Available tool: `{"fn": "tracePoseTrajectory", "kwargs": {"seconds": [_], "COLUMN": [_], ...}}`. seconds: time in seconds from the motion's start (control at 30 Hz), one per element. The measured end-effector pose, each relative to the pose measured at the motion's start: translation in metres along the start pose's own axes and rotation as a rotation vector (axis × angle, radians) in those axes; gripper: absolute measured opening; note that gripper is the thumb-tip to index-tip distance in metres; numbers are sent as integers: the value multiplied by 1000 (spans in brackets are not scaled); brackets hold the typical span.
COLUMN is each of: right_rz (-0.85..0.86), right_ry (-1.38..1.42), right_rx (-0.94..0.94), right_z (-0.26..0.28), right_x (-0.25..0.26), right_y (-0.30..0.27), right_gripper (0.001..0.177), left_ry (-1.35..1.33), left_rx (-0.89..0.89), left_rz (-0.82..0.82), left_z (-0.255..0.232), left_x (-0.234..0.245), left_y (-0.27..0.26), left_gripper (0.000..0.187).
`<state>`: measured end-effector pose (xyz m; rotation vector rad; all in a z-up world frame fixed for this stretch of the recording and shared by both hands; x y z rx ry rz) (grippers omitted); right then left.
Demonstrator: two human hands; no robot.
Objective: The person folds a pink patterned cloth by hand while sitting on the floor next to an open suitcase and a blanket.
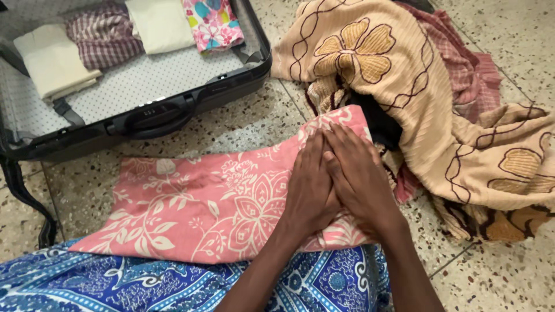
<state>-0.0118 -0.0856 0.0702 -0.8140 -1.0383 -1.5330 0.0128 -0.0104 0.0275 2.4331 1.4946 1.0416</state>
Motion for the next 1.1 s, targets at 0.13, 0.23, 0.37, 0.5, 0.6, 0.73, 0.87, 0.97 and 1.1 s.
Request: {"fn": "tracePoseTrajectory", "kwargs": {"seconds": [0.13,0.23,0.37,0.5,0.6,0.73,0.87,0.97,1.1], "right_rz": [-18,-33,-103,-132,-148,-176,-22,-3,47], "right_ry": [7,-3,71,190,153,-42,-55,-41,51], "right_rx": [-49,-37,-39,-146,-171,-22,97,138,72], "right_z": [-2,-7,-20,-42,-50,-28,-5,-7,-26], "right_x": [0,-3,-2,-1,7,19,2,2,-5], "right_y": [-1,1,3,7,12,4,9,28,50], "right_gripper": [57,55,50,46,46,39,36,33,32], "left_ry": [29,68,196,171,239,283,337,348,341], "left_rx": [-15,-16,-30,25,20,-75,-99,-101,-108], "left_rz": [-3,-20,13,73,90,165,215,224,249], "left_z": [-1,-3,-9,-7,-11,-19,-18,-19,-19], "left_x": [3,6,7,6,10,10,7,9,10], "left_y": [-1,-3,-4,-1,-6,-21,-25,-22,-22], "left_gripper": [59,54,56,62,79,107,122,133,145]}}
Point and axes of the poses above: each hand's wrist, its own y-axis towards the middle knuckle, its own x-axis out of the back of the hand, z = x × y, the point moved 9 cm from there along y, towards the middle knuckle
